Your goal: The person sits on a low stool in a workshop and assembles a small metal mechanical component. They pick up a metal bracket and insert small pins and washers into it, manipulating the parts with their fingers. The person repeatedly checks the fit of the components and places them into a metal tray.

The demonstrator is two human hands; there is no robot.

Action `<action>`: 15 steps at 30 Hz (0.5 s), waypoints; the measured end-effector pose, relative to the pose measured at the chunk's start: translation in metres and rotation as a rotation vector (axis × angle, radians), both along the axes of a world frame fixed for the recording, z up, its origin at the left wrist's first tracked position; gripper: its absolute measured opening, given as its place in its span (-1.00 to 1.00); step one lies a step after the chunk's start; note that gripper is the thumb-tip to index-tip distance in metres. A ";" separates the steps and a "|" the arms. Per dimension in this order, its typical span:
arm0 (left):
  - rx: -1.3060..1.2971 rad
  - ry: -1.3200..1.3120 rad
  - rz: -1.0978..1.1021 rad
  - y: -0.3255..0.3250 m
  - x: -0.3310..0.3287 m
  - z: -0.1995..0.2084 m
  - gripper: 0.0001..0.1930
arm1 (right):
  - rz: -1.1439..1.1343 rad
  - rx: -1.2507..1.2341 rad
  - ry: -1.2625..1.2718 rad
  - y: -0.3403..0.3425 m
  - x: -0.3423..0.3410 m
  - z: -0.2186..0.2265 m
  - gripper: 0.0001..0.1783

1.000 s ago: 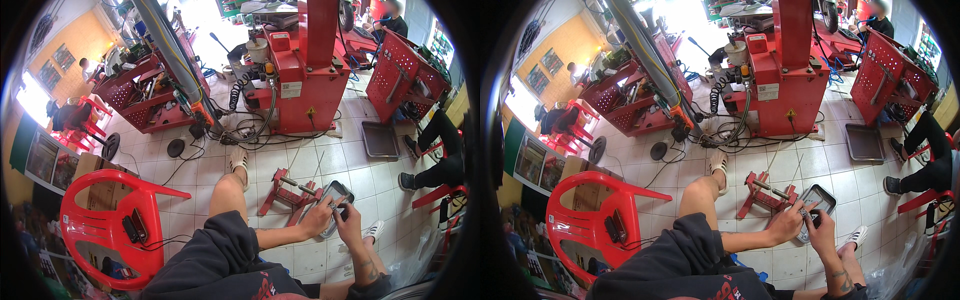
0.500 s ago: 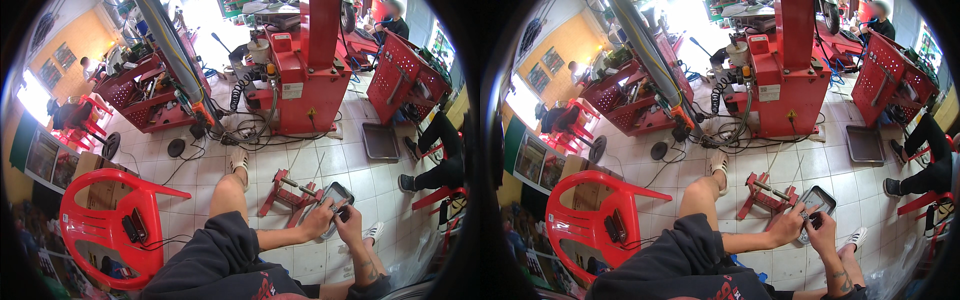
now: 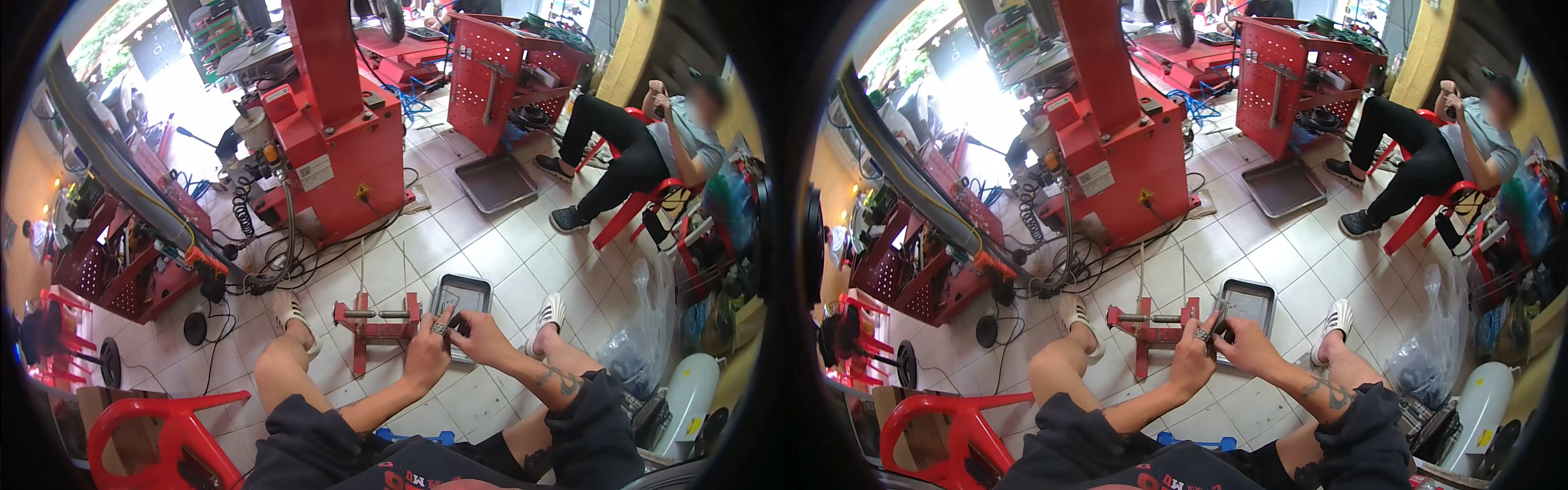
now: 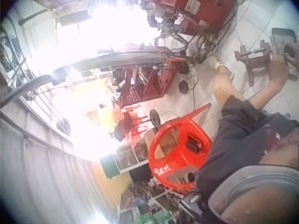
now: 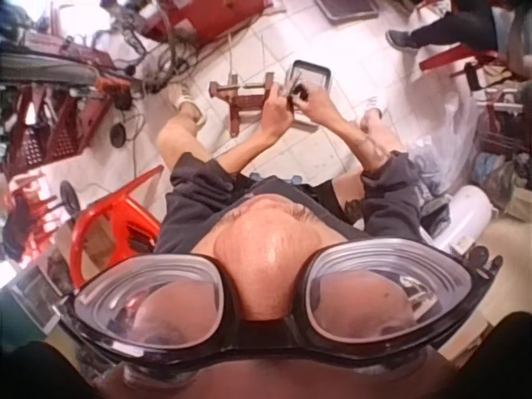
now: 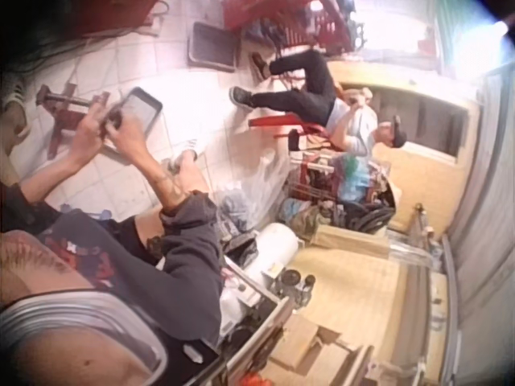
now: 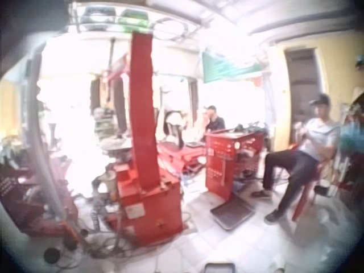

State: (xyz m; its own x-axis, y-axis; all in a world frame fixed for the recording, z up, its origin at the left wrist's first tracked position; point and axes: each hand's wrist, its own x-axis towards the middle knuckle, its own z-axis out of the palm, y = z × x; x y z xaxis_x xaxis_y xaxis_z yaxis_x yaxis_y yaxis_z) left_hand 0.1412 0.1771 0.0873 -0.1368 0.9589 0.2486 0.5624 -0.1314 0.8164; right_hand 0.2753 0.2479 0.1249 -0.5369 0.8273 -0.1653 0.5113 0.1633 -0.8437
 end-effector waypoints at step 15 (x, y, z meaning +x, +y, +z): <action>0.023 0.014 -0.036 -0.001 0.000 0.000 -0.35 | 0.064 0.036 -0.047 0.002 0.006 -0.006 -0.76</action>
State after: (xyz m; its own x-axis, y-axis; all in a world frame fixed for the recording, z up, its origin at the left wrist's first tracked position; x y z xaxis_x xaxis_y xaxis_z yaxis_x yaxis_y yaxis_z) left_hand 0.1415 0.1764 0.0868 -0.0984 0.9572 0.2723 0.5683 -0.1706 0.8049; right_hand 0.2813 0.2498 0.1188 -0.5809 0.7976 -0.1625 0.5380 0.2264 -0.8120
